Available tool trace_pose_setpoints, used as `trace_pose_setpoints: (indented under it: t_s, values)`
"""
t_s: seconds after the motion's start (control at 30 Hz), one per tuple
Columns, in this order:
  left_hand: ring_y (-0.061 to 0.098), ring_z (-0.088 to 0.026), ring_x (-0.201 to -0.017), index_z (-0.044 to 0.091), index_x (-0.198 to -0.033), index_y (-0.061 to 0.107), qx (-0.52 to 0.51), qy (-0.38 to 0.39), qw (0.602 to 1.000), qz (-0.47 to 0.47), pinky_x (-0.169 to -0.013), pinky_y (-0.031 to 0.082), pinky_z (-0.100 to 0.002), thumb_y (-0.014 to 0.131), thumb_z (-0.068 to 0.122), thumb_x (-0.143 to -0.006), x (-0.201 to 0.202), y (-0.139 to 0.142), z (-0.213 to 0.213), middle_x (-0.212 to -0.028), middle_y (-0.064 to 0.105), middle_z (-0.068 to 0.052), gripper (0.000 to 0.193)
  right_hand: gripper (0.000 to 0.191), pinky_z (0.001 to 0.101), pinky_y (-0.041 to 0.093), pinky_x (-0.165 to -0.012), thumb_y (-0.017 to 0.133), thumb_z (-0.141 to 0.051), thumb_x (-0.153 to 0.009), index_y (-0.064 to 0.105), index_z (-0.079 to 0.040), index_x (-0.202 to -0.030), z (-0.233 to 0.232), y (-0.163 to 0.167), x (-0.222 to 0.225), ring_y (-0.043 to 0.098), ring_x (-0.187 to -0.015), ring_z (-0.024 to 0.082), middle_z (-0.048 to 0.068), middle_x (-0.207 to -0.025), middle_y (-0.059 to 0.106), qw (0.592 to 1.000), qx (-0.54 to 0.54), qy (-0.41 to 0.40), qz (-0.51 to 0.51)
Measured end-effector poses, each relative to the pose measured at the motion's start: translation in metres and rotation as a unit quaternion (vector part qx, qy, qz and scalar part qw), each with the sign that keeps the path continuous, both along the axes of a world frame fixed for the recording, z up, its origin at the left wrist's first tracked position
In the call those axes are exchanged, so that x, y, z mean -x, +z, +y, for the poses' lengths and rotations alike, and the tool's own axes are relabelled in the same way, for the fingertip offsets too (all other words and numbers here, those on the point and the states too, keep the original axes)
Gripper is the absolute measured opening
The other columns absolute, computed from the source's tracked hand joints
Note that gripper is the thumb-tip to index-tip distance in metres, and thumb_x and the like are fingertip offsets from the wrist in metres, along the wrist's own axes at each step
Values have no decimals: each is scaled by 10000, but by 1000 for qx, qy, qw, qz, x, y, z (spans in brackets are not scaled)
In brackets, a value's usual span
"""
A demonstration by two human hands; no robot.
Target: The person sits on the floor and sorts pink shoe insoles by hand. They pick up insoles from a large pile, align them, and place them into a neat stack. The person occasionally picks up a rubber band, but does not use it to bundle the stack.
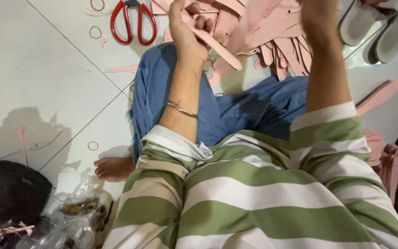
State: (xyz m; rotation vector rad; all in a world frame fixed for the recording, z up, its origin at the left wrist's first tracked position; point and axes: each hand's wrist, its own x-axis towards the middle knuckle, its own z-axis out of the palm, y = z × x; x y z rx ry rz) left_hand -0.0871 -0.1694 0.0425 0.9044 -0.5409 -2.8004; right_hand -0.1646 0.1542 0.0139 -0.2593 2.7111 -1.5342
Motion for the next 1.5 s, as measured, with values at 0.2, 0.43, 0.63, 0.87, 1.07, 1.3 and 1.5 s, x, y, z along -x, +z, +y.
trace_pose_setpoints:
  t_s: [0.2,0.43,0.63,0.87,1.07,1.3,1.5]
  values:
    - [568,-151,-635,76,-951,592,5,-48,999,-4,-645,569,-379,611,176,-845,3,-13,4,-918,638,-63,147,689,564,382,-1041,741,-54,-879,487,-28,-1519,-26,-59,-26,483,-1332,457,154,-1410,588,954,-266,122,69]
    - [668,-205,-773,-13,-1051,569,9,-68,997,44,-805,633,-444,534,51,-848,1,-22,7,-1056,682,-114,216,541,543,404,-1104,838,-125,-823,676,-182,-1336,-44,-55,-67,503,-1344,376,57,-1409,582,925,-351,109,94]
    - [733,-313,-900,34,-1131,535,95,-51,993,56,-788,642,-476,604,116,-936,1,-28,14,-1020,662,-123,223,440,530,485,-970,829,-257,-817,709,-110,-1214,-52,-51,-124,612,-1161,355,116,-1227,647,907,-375,183,48]
    - [755,-314,-940,-7,-1150,548,111,-77,986,95,-812,651,-442,628,208,-1005,0,-44,20,-1042,675,-137,271,464,424,539,-844,732,-440,-958,695,-55,-1215,-36,-10,-124,700,-968,305,173,-1043,723,936,-174,208,-225]
    - [735,-298,-878,-65,-1113,557,143,-44,985,84,-795,655,-400,649,256,-1030,3,-40,16,-990,684,-162,344,606,450,530,-952,751,-296,-879,643,-41,-1418,-46,-24,-75,654,-1086,400,250,-1295,642,948,-279,110,108]
    - [754,-254,-711,-18,-1010,599,174,-75,982,16,-577,617,-336,616,423,-945,-1,-19,11,-894,739,-138,446,488,451,540,-960,832,-194,-804,682,-167,-1267,-69,-70,-88,647,-1101,403,169,-1342,644,894,-372,101,228]
    - [665,-166,-682,-39,-1008,671,177,-109,977,39,-576,559,-300,703,245,-940,-6,-16,14,-889,723,-115,293,266,444,562,-766,785,-177,-959,722,-87,-1201,-69,-35,-137,701,-901,332,121,-1004,717,939,-270,169,128]
